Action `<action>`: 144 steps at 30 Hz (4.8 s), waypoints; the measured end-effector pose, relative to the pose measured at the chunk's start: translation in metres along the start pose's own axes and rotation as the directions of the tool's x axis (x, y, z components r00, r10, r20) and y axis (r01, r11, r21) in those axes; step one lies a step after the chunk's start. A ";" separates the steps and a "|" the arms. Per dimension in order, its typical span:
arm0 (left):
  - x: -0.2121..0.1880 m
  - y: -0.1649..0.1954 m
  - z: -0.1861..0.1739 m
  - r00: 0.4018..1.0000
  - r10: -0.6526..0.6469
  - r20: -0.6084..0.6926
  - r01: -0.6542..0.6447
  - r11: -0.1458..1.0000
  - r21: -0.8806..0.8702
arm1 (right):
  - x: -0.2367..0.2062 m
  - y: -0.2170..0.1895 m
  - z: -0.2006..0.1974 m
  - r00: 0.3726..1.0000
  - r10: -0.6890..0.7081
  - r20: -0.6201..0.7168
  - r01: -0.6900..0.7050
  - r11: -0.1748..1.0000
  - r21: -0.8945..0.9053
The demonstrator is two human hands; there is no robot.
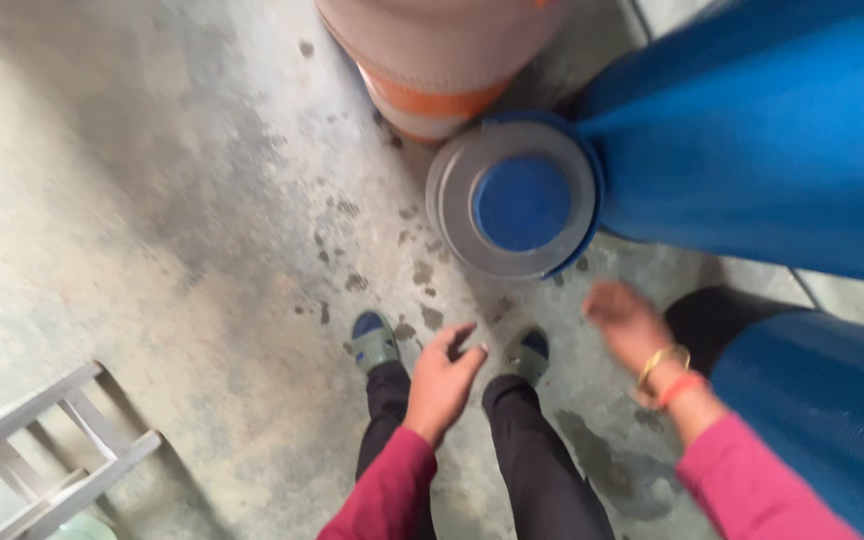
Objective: The person carries a white and orange lidded water can across the concrete floor and sets it down near large blue tanks, then carries a blue-lidded water can to another spot, and finally moves a large clear water bottle and touches its cap area. The containers are relocated one at a time by hand.
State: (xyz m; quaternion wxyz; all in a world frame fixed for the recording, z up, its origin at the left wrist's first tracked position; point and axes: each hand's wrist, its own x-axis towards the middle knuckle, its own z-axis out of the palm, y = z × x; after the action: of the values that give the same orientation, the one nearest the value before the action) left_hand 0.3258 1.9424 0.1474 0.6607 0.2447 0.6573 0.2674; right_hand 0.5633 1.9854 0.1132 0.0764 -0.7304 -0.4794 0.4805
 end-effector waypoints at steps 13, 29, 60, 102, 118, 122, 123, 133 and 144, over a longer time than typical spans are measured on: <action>-0.115 0.048 -0.064 0.989 0.134 0.067 -0.142 0.981 0.134 | -0.165 -0.126 0.061 0.965 -0.072 0.251 -0.038 0.913 0.407; -0.255 0.197 -0.154 0.882 0.472 0.002 -0.471 0.880 0.070 | -0.276 -0.318 -0.011 0.890 -0.417 0.185 0.312 0.852 0.420; -0.227 0.172 0.020 0.503 0.709 -0.494 -0.560 0.703 0.439 | -0.150 -0.229 -0.057 0.519 -0.532 0.669 -0.128 0.725 0.676; -0.681 -0.251 -0.022 0.223 -0.385 -0.896 -0.412 0.796 -0.444 | -0.635 -0.156 0.192 0.070 0.157 0.985 0.271 0.947 -0.170; -0.744 -0.332 -0.078 0.073 -0.533 -0.843 -0.521 0.700 -0.488 | -0.771 -0.142 0.338 -0.063 0.388 0.920 0.530 0.794 -0.299; -0.765 -0.344 -0.126 -0.017 -0.485 -0.874 -0.514 0.754 -0.408 | -0.796 -0.160 0.387 -0.025 0.415 0.910 0.585 0.744 -0.323; -0.770 -0.348 -0.136 -0.035 -0.477 -0.878 -0.508 0.765 -0.395 | -0.801 -0.161 0.399 -0.014 0.413 0.911 0.587 0.741 -0.327; -0.842 -0.410 -0.194 0.055 -0.637 -0.769 -0.725 0.504 -0.470 | -0.902 -0.143 0.494 -0.078 0.510 0.857 0.759 0.588 -0.280; -0.962 -0.564 -0.224 -0.027 -0.476 -0.879 -0.658 0.670 -0.343 | -1.045 -0.027 0.559 -0.052 0.479 0.877 0.751 0.597 -0.281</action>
State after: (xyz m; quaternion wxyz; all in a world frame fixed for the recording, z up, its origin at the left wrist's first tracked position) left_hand 0.1270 0.8711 0.4730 -0.0135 -0.2609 0.7211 0.6417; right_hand 0.0314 0.9964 0.4912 -0.5548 -0.0213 -0.6118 0.5634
